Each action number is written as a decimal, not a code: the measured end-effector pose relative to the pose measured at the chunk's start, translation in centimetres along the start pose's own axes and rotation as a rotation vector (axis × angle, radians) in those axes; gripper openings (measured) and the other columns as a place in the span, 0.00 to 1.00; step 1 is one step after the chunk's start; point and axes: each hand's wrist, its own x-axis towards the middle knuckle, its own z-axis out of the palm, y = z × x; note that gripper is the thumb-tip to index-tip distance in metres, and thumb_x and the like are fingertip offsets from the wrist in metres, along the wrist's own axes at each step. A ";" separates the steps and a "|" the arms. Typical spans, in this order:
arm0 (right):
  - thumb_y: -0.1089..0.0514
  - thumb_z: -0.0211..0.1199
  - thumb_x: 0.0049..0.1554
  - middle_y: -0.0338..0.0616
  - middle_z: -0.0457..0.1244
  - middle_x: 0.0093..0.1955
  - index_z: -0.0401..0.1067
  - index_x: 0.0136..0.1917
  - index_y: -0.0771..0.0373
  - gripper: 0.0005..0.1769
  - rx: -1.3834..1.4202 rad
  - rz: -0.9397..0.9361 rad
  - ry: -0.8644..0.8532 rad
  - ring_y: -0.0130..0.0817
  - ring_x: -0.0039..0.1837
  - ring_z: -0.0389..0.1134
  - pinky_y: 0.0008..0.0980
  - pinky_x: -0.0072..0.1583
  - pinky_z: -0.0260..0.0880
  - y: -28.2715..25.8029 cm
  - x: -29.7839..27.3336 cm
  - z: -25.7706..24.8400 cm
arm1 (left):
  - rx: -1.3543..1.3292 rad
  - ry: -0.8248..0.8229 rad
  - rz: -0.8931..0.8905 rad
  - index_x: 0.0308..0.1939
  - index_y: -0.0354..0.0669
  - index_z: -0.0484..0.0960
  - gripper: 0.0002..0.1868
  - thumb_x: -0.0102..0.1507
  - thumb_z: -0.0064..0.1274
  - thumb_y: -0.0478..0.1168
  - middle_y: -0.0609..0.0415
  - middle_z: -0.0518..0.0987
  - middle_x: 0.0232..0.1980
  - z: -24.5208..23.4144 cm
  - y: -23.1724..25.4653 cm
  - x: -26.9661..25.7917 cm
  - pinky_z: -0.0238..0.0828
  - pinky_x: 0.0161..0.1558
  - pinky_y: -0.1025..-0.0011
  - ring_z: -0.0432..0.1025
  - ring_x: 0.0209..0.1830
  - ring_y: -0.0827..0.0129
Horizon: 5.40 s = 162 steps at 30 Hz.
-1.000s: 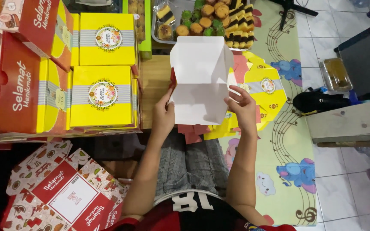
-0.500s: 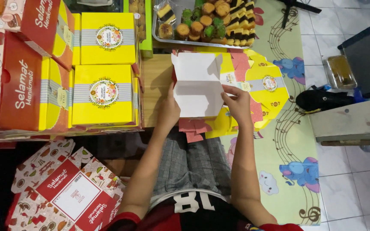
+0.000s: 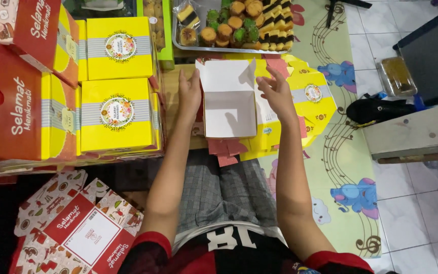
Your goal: The person is folding flat cardboard templates into three-dimensional pastry boxes.
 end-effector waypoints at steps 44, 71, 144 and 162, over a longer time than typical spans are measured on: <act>0.78 0.55 0.58 0.56 0.53 0.75 0.45 0.80 0.56 0.44 0.223 -0.394 0.084 0.60 0.79 0.52 0.60 0.78 0.47 -1.1 -5.2 4.9 | -0.176 -0.188 0.395 0.71 0.44 0.65 0.21 0.74 0.43 0.39 0.51 0.71 0.67 0.4 -1.4 -6.5 0.57 0.72 0.58 0.58 0.76 0.59; 0.81 0.44 0.62 0.68 0.52 0.76 0.53 0.73 0.55 0.33 -0.108 -0.236 0.083 0.71 0.77 0.52 0.63 0.73 0.57 -0.5 -6.6 2.3 | 0.434 -0.189 0.345 0.75 0.56 0.68 0.37 0.65 0.48 0.21 0.44 0.72 0.70 0.6 3.4 -8.2 0.61 0.69 0.47 0.61 0.75 0.44; 0.62 0.81 0.49 0.48 0.52 0.69 0.60 0.78 0.49 0.49 -0.072 -0.524 0.084 0.48 0.67 0.59 0.40 0.61 0.70 -6.1 -8.0 -1.1 | -0.401 -0.528 -0.118 0.67 0.49 0.72 0.28 0.72 0.40 0.62 0.43 0.78 0.60 -1.3 3.1 -0.1 0.69 0.64 0.58 0.77 0.59 0.52; 0.31 0.60 0.58 0.54 0.49 0.77 0.72 0.66 0.42 0.27 -0.109 -0.585 -0.052 0.55 0.78 0.52 0.63 0.76 0.55 -11.1 -9.0 -2.0 | -0.440 -0.356 -0.402 0.37 0.46 0.81 0.23 0.65 0.53 0.63 0.57 0.79 0.32 -2.3 9.9 -5.3 0.70 0.53 0.82 0.77 0.35 0.81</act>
